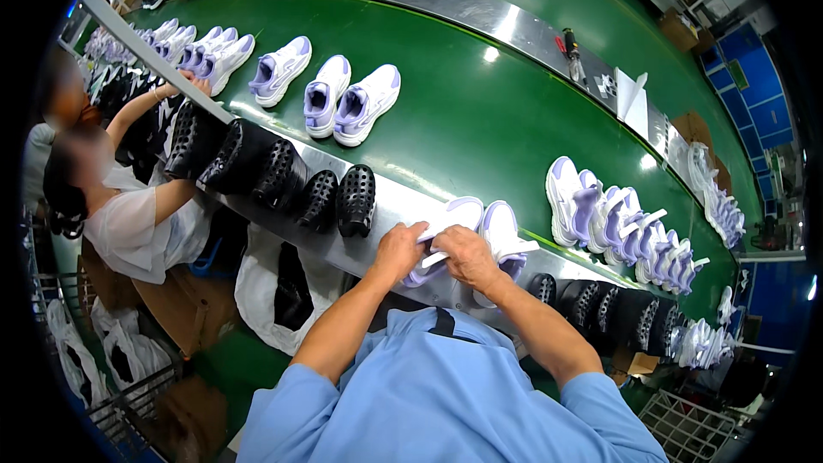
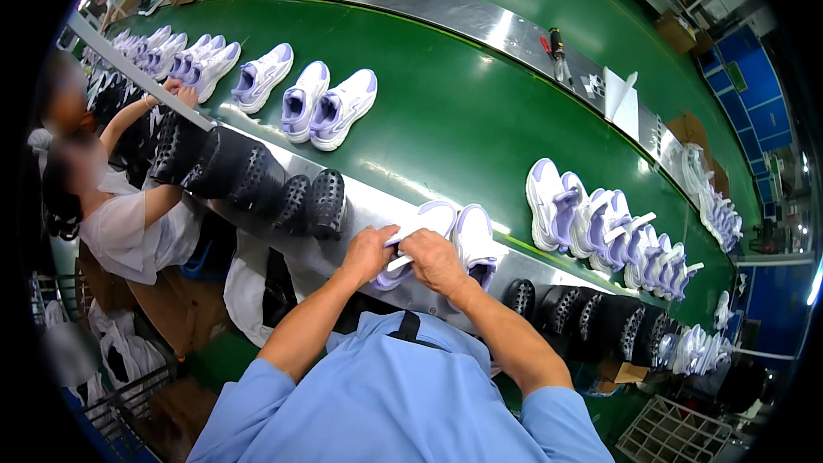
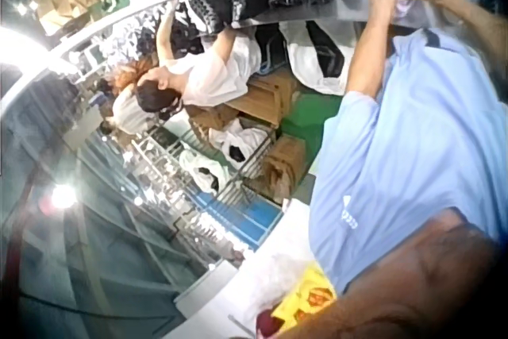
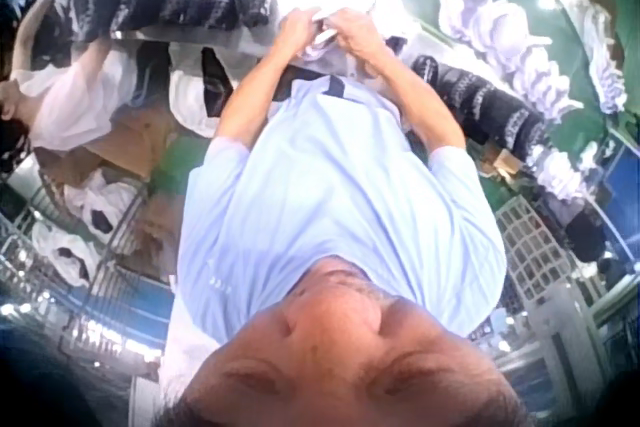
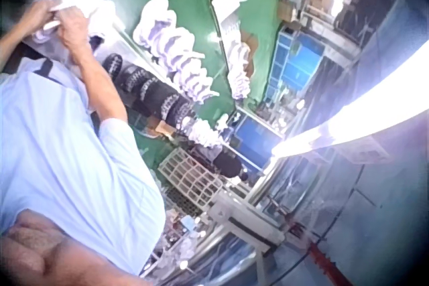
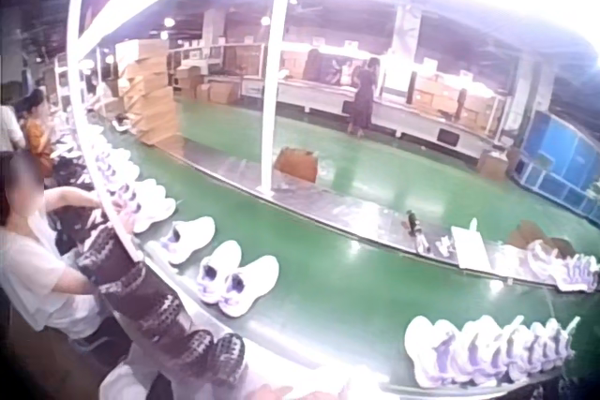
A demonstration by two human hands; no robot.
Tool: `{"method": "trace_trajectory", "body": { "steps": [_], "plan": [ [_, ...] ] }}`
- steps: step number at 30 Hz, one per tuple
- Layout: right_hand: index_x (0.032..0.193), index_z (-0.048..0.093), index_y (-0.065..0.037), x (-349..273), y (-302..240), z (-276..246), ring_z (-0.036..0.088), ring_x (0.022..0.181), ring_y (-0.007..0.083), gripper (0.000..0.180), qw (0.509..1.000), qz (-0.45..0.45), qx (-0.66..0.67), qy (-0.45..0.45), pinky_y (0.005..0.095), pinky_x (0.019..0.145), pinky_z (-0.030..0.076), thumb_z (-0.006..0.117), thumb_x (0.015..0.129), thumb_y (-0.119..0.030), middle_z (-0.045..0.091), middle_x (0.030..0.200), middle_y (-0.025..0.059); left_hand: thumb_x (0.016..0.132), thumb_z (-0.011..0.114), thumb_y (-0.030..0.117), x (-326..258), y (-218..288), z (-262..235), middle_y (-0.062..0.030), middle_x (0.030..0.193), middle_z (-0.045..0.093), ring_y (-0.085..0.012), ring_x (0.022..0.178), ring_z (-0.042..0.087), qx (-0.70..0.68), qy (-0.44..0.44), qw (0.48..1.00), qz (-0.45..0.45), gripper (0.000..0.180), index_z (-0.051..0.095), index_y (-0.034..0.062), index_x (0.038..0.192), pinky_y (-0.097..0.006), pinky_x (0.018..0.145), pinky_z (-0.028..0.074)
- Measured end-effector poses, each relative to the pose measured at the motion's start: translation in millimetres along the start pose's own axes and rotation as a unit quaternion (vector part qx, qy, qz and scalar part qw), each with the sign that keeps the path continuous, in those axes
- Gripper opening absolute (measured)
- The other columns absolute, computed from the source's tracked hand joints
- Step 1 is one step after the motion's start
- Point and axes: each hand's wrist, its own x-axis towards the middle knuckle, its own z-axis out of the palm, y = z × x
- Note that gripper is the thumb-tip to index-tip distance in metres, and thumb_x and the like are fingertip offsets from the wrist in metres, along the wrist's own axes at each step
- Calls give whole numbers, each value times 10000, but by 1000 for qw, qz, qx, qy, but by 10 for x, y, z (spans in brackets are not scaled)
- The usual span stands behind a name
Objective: The person places white and purple shoes onto a tray and fits black plastic inserts into the back of each shoe by hand.
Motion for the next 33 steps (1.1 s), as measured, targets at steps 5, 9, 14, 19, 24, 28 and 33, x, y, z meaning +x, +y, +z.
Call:
{"method": "trace_trajectory", "body": {
  "steps": [5,9,14,19,24,28,33],
  "plan": [
    [1041,667,-67,92,-137,164,575,1153,352,236,999,26,-45,12,425,979,471,690,807,-91,613,1152,154,868,755,118,11,-36,78,-250,994,725,-462,972,685,-105,29,994,16,520,597,113,1364,-519,835,541],
    [1144,717,-67,129,-304,-40,559,1254,315,219,975,116,124,145,396,1060,444,641,987,-200,635,1297,131,843,796,114,-142,-65,34,-230,913,715,-452,923,688,-77,71,994,1,550,571,93,1344,-510,793,544],
    [1122,694,-16,-51,-101,5,588,1219,220,228,800,350,405,270,354,1031,455,625,1048,-220,650,1323,100,824,857,153,-219,422,-254,-156,1056,662,-425,992,659,-17,87,996,-1,618,581,158,1377,-495,850,529],
    [1139,661,-53,-2,-337,-110,629,1074,306,321,977,124,29,170,388,877,533,736,827,-50,655,1114,135,862,797,120,-164,407,-344,-150,1014,637,-393,969,648,-57,88,994,36,485,648,133,1324,-476,838,534],
    [961,675,-66,-2,-207,-58,656,903,304,178,978,117,-70,157,411,756,545,761,809,-97,654,945,94,854,735,57,-148,334,-298,-147,1019,628,-364,978,639,-40,101,991,75,324,727,96,1175,-468,831,538],
    [968,636,13,-127,-101,33,706,701,205,180,790,484,294,237,370,633,565,679,993,-160,709,846,128,807,740,31,-163,255,-313,-129,1091,614,-349,1037,617,54,115,986,110,341,737,109,1139,-462,844,547],
    [1054,606,82,-47,-162,24,727,727,170,257,745,469,410,240,316,628,619,652,1015,-167,724,907,156,729,785,24,-95,678,-642,-119,1166,608,-362,1066,599,69,97,978,174,431,711,95,1147,-467,877,542]
  ]
}}
